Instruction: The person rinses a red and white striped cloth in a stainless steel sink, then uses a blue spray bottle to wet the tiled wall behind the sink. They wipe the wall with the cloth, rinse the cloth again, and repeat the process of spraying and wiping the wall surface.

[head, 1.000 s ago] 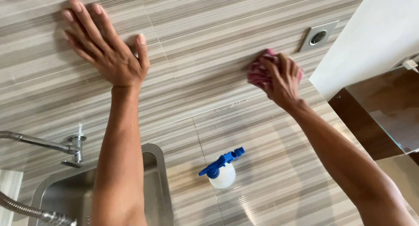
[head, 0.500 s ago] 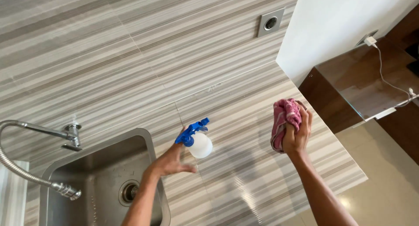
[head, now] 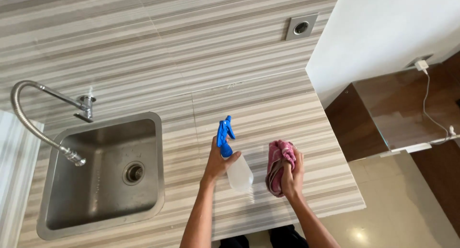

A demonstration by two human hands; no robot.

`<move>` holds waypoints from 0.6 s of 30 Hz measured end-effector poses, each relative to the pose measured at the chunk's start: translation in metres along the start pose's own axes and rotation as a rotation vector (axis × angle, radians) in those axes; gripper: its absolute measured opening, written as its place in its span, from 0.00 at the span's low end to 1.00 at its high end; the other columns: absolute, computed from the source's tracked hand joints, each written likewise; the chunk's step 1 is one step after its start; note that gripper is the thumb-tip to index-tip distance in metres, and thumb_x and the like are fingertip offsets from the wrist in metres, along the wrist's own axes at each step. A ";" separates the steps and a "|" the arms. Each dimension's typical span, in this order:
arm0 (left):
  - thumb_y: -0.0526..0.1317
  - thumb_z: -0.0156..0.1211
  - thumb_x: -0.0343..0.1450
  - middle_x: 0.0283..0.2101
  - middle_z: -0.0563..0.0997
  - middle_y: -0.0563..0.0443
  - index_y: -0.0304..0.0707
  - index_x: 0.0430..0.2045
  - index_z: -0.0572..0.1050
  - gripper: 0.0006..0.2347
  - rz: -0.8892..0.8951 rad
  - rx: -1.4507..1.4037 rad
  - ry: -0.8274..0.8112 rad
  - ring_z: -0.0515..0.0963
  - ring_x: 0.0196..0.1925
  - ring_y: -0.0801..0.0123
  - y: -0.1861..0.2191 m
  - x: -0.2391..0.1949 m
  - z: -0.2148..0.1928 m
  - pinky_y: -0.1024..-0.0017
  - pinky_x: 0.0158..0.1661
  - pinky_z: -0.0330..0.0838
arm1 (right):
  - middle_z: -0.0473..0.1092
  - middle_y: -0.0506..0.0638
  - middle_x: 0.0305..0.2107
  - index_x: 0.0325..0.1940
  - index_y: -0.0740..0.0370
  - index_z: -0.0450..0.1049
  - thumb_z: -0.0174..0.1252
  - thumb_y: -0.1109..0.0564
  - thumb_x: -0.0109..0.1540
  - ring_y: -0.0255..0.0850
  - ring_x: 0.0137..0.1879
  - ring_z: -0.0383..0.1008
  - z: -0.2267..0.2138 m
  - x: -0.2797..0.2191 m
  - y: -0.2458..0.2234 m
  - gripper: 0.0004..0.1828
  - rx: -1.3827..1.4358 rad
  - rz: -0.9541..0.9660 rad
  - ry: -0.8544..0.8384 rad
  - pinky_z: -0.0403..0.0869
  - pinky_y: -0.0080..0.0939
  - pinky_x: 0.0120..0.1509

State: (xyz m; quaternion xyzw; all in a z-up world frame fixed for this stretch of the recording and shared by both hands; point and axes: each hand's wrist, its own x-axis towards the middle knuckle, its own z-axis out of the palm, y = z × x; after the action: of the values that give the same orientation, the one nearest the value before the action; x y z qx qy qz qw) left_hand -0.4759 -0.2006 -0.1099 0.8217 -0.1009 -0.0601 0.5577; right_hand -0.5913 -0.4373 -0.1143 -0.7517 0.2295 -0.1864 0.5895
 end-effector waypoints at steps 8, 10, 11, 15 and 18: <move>0.28 0.66 0.60 0.62 0.75 0.36 0.43 0.73 0.58 0.41 0.001 -0.366 -0.025 0.74 0.63 0.55 0.073 -0.004 0.082 0.61 0.60 0.70 | 0.68 0.56 0.54 0.66 0.64 0.66 0.46 0.59 0.67 0.47 0.60 0.70 -0.045 0.038 -0.011 0.22 0.116 -0.045 -0.072 0.69 0.46 0.65; 0.31 0.67 0.61 0.60 0.73 0.39 0.43 0.72 0.57 0.40 0.020 -0.345 0.013 0.75 0.60 0.57 0.135 -0.003 0.084 0.62 0.53 0.74 | 0.67 0.57 0.54 0.65 0.64 0.67 0.46 0.60 0.67 0.48 0.61 0.69 -0.063 0.045 -0.040 0.22 0.141 -0.111 -0.074 0.68 0.46 0.66; 0.34 0.68 0.61 0.59 0.71 0.42 0.43 0.70 0.57 0.39 0.042 -0.326 0.042 0.75 0.57 0.59 0.169 0.000 0.086 0.62 0.47 0.77 | 0.67 0.58 0.54 0.65 0.65 0.69 0.46 0.62 0.66 0.48 0.62 0.69 -0.074 0.051 -0.057 0.22 0.163 -0.178 -0.066 0.67 0.46 0.68; 0.38 0.68 0.67 0.58 0.72 0.46 0.38 0.67 0.60 0.32 0.320 -0.239 0.220 0.76 0.57 0.65 0.217 0.025 0.100 0.64 0.48 0.75 | 0.67 0.60 0.52 0.65 0.66 0.67 0.49 0.61 0.68 0.51 0.60 0.69 -0.099 0.069 -0.087 0.20 0.069 -0.349 0.016 0.66 0.48 0.68; 0.39 0.68 0.70 0.51 0.77 0.44 0.33 0.63 0.66 0.26 0.474 -0.081 0.387 0.76 0.50 0.64 0.248 0.033 0.105 0.66 0.50 0.72 | 0.64 0.62 0.57 0.68 0.66 0.64 0.50 0.61 0.68 0.54 0.64 0.66 -0.110 0.076 -0.115 0.23 0.008 -0.476 0.122 0.65 0.50 0.70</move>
State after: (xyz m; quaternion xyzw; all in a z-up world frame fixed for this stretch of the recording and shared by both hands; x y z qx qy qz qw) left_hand -0.4902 -0.3921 0.0821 0.7486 -0.1793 0.2253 0.5972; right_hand -0.5746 -0.5455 0.0236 -0.7696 0.0802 -0.3661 0.5170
